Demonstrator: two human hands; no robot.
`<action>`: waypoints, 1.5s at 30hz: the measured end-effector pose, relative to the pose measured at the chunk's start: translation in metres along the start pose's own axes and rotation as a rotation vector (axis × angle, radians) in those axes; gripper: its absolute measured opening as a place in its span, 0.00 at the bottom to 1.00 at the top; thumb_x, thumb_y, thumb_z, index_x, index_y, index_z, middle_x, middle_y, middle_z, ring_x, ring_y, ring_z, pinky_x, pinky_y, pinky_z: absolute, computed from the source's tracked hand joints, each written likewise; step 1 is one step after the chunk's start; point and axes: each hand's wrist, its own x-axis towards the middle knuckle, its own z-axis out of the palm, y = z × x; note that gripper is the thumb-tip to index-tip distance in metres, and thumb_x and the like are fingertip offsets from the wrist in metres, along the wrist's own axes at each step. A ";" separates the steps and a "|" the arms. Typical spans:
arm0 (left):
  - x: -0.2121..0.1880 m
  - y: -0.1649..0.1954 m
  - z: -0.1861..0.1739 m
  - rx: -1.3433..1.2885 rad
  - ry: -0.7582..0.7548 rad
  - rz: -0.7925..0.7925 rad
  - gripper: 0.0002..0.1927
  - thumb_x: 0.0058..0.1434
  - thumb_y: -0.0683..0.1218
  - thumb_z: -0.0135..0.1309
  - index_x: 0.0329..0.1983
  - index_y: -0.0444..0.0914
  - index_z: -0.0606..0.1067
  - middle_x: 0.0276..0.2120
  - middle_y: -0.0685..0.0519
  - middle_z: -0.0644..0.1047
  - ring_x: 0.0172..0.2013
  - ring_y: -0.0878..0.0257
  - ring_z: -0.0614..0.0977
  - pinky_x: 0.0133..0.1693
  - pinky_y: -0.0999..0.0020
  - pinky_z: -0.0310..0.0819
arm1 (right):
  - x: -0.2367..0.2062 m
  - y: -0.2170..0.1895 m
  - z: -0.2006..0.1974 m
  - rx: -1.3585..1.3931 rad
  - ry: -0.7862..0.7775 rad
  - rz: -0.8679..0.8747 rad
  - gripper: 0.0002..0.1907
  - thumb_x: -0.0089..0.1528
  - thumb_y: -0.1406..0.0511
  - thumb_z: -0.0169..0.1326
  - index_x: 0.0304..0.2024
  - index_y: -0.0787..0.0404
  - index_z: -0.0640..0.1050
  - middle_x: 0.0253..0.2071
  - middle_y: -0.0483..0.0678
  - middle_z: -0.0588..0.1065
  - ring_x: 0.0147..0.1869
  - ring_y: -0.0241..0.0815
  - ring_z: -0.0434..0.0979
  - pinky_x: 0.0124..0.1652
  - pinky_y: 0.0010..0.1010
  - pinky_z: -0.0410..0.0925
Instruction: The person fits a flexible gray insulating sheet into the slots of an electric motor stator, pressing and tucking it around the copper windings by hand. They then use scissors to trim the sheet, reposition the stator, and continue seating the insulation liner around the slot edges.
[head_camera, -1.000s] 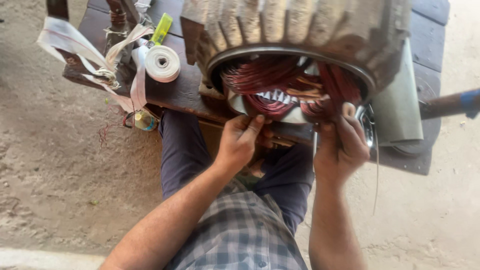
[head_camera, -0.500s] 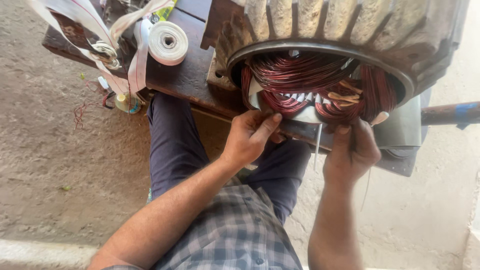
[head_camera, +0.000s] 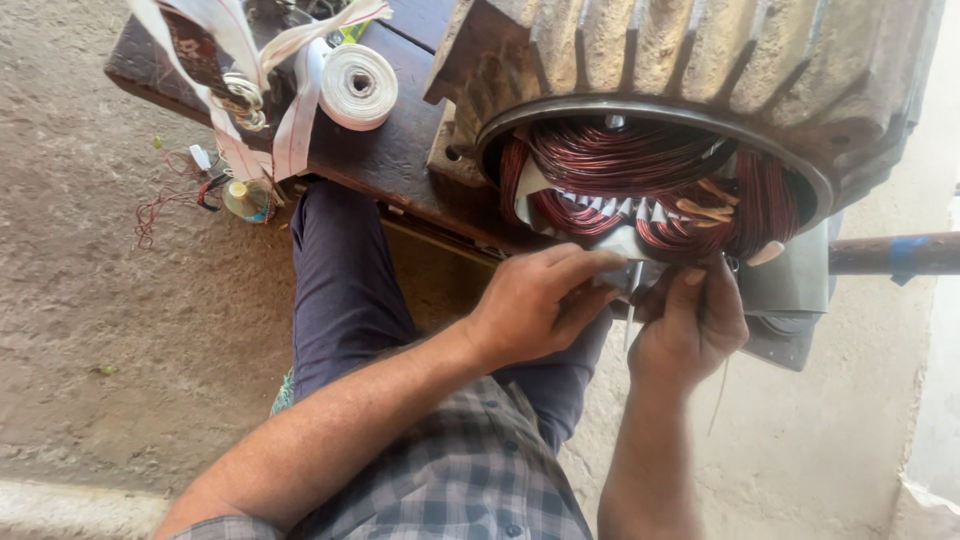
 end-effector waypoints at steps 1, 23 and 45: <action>0.004 0.001 0.003 0.011 -0.004 0.004 0.15 0.67 0.46 0.60 0.56 0.41 0.76 0.36 0.51 0.79 0.35 0.55 0.84 0.36 0.62 0.79 | 0.000 0.000 -0.001 -0.080 -0.002 -0.038 0.17 0.75 0.64 0.53 0.59 0.72 0.77 0.34 0.44 0.74 0.29 0.29 0.68 0.29 0.20 0.61; 0.020 -0.009 0.024 0.412 -0.052 0.194 0.15 0.62 0.43 0.58 0.53 0.42 0.78 0.30 0.55 0.74 0.28 0.60 0.80 0.29 0.64 0.74 | 0.004 0.008 -0.009 -0.763 0.146 -0.494 0.05 0.69 0.72 0.59 0.48 0.68 0.80 0.37 0.50 0.77 0.33 0.39 0.76 0.31 0.26 0.68; 0.021 -0.004 0.040 0.477 -0.072 0.230 0.11 0.65 0.40 0.60 0.50 0.41 0.78 0.27 0.55 0.74 0.24 0.61 0.78 0.26 0.65 0.72 | 0.004 -0.006 -0.010 -0.569 0.217 -0.387 0.14 0.60 0.74 0.61 0.50 0.64 0.80 0.39 0.48 0.79 0.39 0.37 0.81 0.38 0.25 0.75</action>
